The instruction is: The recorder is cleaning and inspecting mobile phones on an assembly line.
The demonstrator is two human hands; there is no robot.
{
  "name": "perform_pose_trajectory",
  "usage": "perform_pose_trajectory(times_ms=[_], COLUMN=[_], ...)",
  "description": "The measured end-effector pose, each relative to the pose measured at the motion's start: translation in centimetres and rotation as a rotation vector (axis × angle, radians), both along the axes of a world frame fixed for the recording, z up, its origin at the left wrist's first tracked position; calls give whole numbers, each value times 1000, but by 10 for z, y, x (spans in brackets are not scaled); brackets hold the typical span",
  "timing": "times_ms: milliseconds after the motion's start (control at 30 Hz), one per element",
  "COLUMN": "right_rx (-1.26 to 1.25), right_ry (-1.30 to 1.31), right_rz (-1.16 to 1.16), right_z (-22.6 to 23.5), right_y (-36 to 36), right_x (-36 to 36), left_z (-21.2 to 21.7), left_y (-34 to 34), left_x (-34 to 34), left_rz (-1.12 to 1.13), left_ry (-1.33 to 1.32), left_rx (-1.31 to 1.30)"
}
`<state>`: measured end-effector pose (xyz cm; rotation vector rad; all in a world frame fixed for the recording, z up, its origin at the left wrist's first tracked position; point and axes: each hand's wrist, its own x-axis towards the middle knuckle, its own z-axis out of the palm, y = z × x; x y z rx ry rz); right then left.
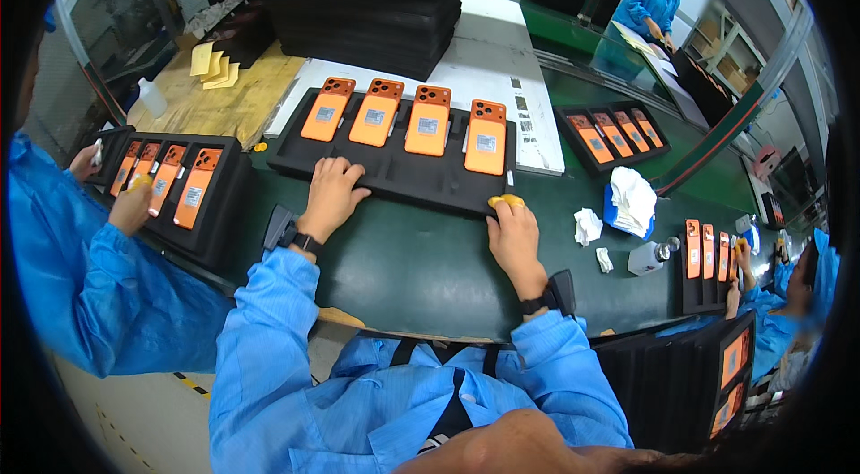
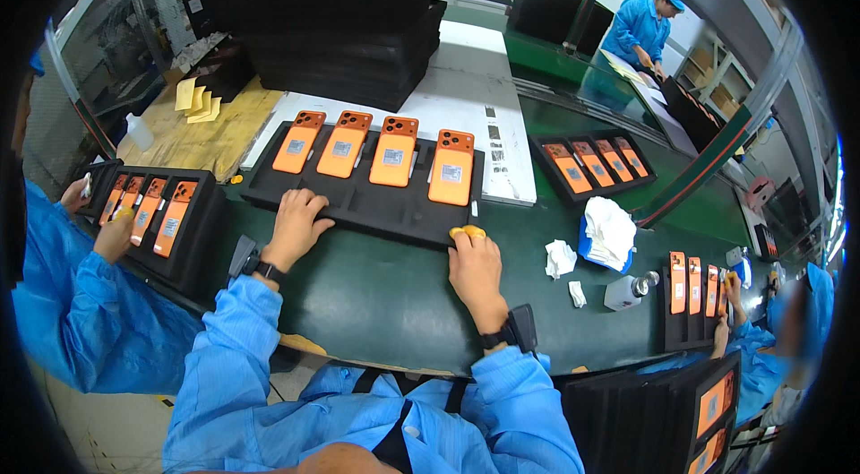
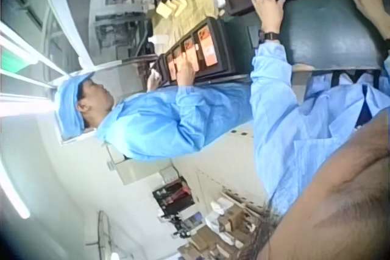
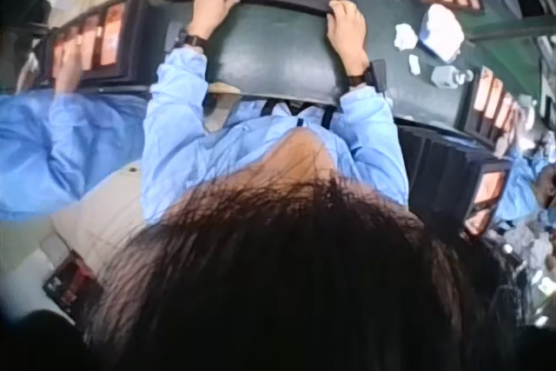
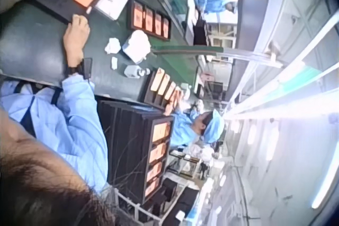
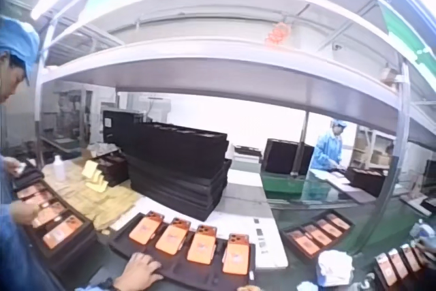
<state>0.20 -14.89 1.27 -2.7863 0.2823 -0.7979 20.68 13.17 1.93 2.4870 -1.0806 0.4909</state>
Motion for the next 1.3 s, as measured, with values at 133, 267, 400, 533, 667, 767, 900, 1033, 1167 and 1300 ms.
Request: perform_pose_trajectory(times_ms=[133, 267, 400, 533, 667, 767, 900, 1033, 1167, 1300], right_rx=[36, 86, 150, 206, 369, 393, 180, 122, 123, 77], right_ry=[-1, 31, 82, 158, 180, 95, 19, 256, 271, 247], right_rz=[20, 4, -27, -51, -22, -130, -230, -302, -294, -286], right_z=[6, 8, 10, 23, 31, 51, 53, 18, 6, 6], right_y=[8, 18, 26, 33, 28, 27, 32, 40, 38, 39], right_x=[-61, -121, -165, -196, -219, -200, -133, -83, -81, -77], left_z=[3, -4, -9, 0, 14, 33, 43, 34, 18, 4], left_y=[17, 23, 27, 30, 33, 17, -55, -123, -145, -146], left_x=[-51, -99, -139, -164, -170, -173, -180, -194, -201, -198], left_rz=[-153, -244, -264, -289, -368, -287, -230, -155, -60, -15], left_ry=[57, 106, 175, 221, 351, 662, 393, 310, 227, 156], left_rx=[-82, -69, -21, -17, 49, -186, -198, 14, 148, 117])
